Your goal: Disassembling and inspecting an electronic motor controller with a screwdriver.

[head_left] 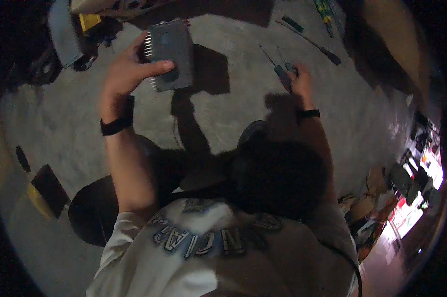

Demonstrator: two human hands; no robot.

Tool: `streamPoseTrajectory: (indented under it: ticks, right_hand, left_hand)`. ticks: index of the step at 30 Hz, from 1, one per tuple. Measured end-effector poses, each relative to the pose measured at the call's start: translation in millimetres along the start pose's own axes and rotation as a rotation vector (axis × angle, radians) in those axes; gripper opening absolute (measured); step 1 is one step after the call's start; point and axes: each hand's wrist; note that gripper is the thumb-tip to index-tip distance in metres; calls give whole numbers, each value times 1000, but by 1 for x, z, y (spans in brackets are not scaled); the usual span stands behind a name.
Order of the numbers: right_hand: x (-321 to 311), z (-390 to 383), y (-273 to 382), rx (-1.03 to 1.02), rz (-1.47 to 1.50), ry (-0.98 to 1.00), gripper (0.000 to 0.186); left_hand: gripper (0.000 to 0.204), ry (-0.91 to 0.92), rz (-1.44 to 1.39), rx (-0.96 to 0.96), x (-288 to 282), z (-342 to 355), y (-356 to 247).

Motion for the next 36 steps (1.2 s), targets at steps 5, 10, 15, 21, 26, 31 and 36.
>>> streamPoseTrajectory:
  ticks: [5, 10, 15, 21, 26, 31, 36]
  right_hand:
    - [-16, 11, -5, -68, -67, 112, 39]
    - [-83, 26, 55, -139, -10, 38, 44]
    - [-199, 35, 240, -237, 213, 168, 35]
    - [-247, 24, 347, -615, 158, 213, 24]
    - [-243, 16, 379, -622, 139, 226, 25]
    - [-246, 13, 384, -461, 236, 138, 24]
    - [-239, 10, 379, -447, 241, 28, 24]
  left_hand:
    - [120, -40, 118, 17, 15, -7, -20]
    - [115, 57, -98, 39, 16, -3, -8]
    - [112, 54, 2, 104, 13, 4, 6]
    - [115, 52, 55, 172, 24, 9, 1]
    - [115, 58, 60, 181, 17, 13, 11]
    - [114, 65, -20, 165, 23, 10, 18]
    - [113, 110, -82, 137, 21, 7, 6]
Point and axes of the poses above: each hand's wrist, its own z-axis towards the middle knuckle, its own x-axis out of the palm, y = z × x, and after that the axes turned 6 degrees about -y, right-handed
